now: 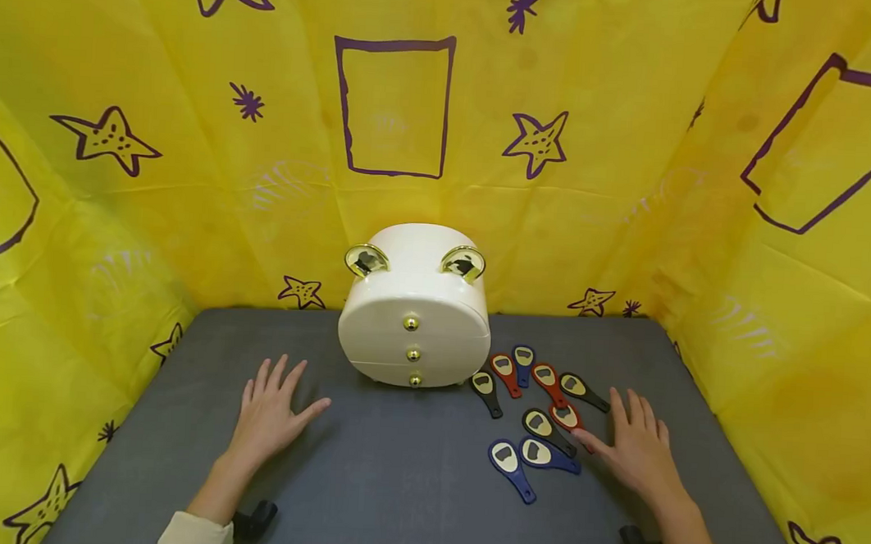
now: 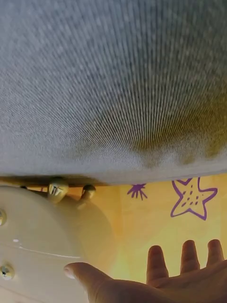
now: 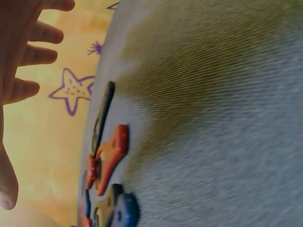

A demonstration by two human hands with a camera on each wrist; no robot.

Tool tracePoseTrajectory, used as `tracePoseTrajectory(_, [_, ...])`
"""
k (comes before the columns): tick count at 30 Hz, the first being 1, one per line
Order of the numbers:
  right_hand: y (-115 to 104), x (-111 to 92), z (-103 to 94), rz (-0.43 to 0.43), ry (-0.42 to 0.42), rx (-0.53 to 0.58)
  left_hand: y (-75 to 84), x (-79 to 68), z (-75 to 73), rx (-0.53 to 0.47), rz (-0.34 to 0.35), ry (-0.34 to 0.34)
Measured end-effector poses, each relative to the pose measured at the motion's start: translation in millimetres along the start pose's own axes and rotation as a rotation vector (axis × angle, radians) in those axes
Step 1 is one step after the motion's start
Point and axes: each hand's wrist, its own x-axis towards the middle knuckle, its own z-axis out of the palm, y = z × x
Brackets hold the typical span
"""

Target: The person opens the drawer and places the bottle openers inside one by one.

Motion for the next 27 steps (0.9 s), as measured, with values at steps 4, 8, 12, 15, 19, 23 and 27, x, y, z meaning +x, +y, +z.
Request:
tracePoseTrajectory(4, [-6.4, 3.7, -6.3, -0.009, 0.015, 0.02, 1.6, 5.6, -2.8, -0.019, -0.011, -0.012])
tracePoseTrajectory(8, [-13.2, 8.4, -11.7, -0.019, 0.026, 0.038, 4.7, 10.3, -5.0, -0.071, -0.023, -0.034])
tracePoseTrajectory(12, [-20.4, 12.8, -15.5, -0.032, 0.035, 0.067, 8.4, 13.2, -6.3, -0.141, -0.033, -0.067])
tracePoseTrajectory(15, [-26.5, 16.4, -17.2, -0.044, 0.047, 0.099, 10.9, 15.1, -7.3, -0.234, -0.04, -0.105])
tracePoseTrajectory(19, [-34.7, 22.0, -19.1, -0.051, 0.043, 0.132, 14.0, 18.0, -8.4, -0.369, -0.061, -0.172])
tracePoseTrajectory(23, [-43.3, 27.8, -21.3, -0.054, 0.02, 0.148, 16.7, 20.7, -10.0, -0.426, -0.073, -0.198])
tracePoseTrajectory(27, [-52.0, 32.5, -23.5, -0.067, 0.0, 0.181, 18.9, 23.5, -12.7, -0.48, -0.066, -0.176])
